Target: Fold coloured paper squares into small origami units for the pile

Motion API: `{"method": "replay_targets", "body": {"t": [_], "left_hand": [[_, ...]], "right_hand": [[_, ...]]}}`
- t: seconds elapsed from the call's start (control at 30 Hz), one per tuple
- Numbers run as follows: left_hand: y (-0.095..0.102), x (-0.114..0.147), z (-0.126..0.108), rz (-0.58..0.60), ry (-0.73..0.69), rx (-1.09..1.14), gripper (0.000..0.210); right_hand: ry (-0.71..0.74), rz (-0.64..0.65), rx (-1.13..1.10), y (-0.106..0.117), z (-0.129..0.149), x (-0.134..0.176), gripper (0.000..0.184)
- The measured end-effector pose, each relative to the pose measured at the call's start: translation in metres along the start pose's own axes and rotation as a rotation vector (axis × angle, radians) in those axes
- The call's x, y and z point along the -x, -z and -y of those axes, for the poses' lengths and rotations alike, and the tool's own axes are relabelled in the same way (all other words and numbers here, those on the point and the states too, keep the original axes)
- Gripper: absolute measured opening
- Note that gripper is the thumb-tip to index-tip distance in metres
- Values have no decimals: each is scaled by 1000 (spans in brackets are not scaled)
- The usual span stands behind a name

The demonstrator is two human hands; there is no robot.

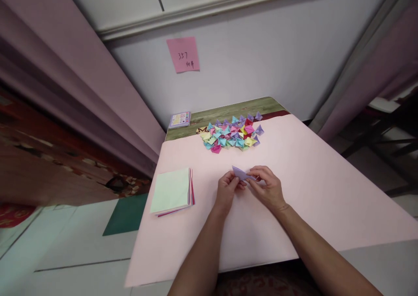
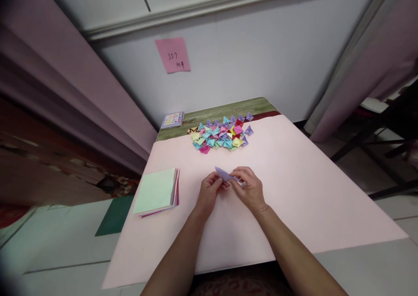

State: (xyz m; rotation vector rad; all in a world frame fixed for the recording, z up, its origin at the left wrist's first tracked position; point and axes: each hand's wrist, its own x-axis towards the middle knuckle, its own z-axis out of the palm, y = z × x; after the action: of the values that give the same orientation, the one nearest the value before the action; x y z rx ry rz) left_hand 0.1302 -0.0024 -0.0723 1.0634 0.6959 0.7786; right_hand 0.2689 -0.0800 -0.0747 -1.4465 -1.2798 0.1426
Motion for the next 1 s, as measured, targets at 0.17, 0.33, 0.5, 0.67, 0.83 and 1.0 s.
{"method": "replay_targets", "body": {"t": [0.17,0.33,0.5,0.67,0.83,1.0], "left_hand": [[-1,2,-2,21,24,43,25],[-2,3,-1,35,-22,-20,24],[-2,3,3,41,-59,-73,25],[-2,3,3,49,-77,-125,25],[-1,4,5,64,-104,-176,25],[0,1,8,-66,-63,-20,33]], "right_hand": [[-3,24,19,-1,-3,2,9],[-50,61,12,0,-2,3,7],[-33,84,34,1,-2,3,7],[-31,105,29,0,-4,4,9],[3,170,15,-2,-6,5,11],[63,240,-25,-3,-7,5,27]]}}
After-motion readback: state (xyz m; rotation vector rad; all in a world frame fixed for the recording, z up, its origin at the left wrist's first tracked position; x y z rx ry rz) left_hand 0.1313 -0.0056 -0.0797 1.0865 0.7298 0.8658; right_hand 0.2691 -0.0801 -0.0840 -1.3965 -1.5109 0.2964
